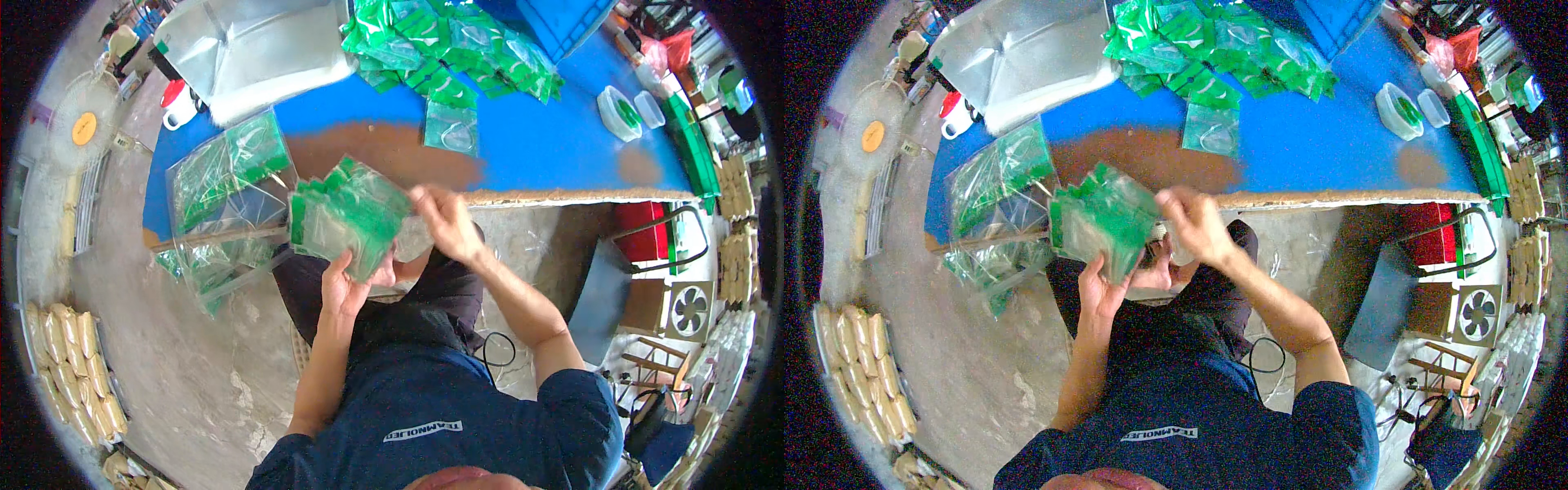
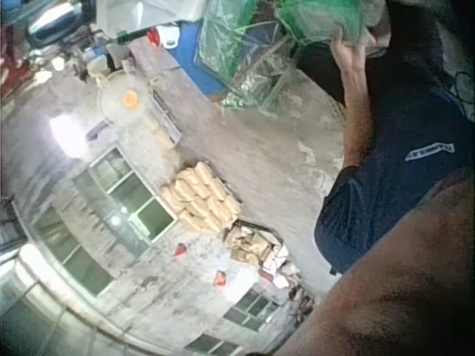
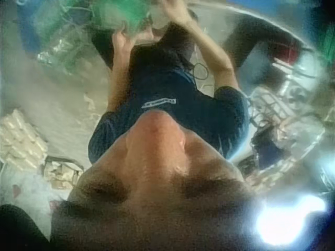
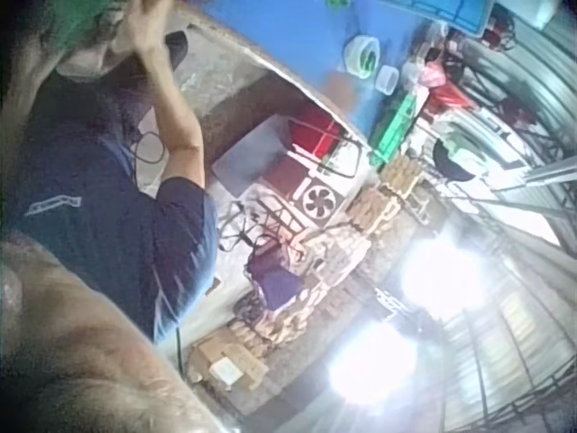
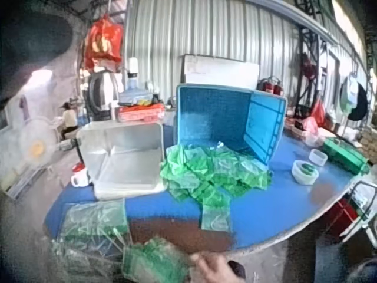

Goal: Packing small green plastic items into larger clear bags.

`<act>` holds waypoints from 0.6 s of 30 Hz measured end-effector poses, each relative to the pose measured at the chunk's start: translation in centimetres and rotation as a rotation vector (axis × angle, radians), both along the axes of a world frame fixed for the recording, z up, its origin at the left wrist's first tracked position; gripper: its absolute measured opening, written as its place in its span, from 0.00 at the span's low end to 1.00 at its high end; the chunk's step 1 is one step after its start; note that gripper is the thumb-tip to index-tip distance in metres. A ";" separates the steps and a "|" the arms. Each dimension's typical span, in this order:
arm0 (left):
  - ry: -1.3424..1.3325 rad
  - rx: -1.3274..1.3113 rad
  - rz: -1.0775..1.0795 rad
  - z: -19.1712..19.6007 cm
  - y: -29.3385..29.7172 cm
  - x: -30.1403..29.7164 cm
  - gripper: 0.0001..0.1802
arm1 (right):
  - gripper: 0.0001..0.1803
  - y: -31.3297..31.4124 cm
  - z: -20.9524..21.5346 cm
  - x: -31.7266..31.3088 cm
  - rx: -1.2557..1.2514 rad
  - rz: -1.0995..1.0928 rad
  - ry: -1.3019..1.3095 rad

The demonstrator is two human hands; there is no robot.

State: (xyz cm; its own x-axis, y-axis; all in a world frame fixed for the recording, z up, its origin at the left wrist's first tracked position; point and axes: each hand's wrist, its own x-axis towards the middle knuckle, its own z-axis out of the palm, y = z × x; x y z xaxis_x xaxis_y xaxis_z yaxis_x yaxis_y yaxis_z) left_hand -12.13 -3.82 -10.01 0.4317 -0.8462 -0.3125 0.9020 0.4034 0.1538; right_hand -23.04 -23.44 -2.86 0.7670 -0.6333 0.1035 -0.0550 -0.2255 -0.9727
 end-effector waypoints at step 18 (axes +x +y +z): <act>-0.381 0.080 -0.072 -2.2 3.9 0.8 0.35 | 0.51 -11.0 0.5 4.4 -1.036 0.182 0.329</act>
State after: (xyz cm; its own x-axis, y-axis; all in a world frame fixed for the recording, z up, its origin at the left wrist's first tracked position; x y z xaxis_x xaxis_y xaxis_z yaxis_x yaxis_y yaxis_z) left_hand -11.38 0.09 -12.23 0.4697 -0.8582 -0.2072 0.7998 0.3142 0.5115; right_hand -18.62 -34.47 -2.33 0.9274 -0.2324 0.2933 -0.1597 -0.9546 -0.2515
